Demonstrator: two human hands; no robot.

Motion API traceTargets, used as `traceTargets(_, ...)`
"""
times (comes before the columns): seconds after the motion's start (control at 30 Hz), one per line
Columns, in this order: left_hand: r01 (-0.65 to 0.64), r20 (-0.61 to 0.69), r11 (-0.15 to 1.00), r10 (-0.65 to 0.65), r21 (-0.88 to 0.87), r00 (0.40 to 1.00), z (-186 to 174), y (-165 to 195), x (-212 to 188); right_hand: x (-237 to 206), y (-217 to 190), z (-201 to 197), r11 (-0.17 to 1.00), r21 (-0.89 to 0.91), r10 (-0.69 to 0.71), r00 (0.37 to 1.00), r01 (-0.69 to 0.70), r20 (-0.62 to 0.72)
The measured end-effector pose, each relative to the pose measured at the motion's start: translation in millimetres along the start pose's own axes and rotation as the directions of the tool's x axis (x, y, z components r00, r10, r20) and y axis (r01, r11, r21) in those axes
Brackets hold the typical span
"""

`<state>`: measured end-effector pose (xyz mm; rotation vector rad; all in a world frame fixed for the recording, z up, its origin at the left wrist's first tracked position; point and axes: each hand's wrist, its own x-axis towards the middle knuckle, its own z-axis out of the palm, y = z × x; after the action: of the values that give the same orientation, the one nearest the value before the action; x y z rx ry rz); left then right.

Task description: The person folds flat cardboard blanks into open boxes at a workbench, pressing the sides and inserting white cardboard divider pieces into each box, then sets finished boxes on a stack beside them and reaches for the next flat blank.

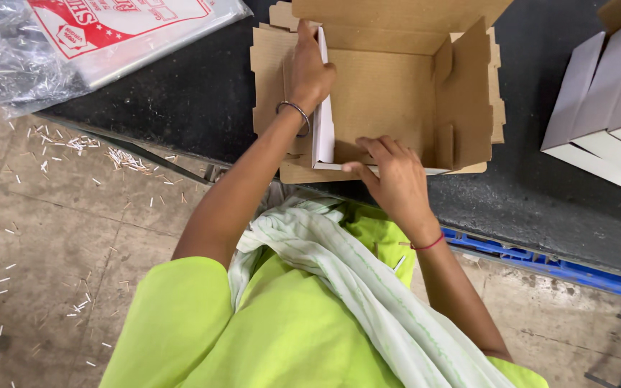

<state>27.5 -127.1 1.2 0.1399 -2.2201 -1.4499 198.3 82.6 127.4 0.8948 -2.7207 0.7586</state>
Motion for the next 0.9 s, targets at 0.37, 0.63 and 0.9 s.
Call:
traceTargets(0.37,-0.175,0.006,0.938,0.181,0.300,0.983,-15.6,32.8,-51.2,23.8,23.2,29.8,0.962,-0.235,0.168,0.978,-0.137,0.120)
traceTargets(0.63,-0.399,0.521,0.900,0.261,0.173,0.813,-43.4,119.4,-115.6,16.3,103.3,-18.0,0.961,-0.248,0.154,0.980,-0.119,0.126)
traceTargets(0.9,-0.719,0.653,0.647,0.433,0.254,0.621,-7.0,80.0,-29.2,33.4,90.6,9.6,0.963,-0.245,0.116,0.993,-0.110,0.011)
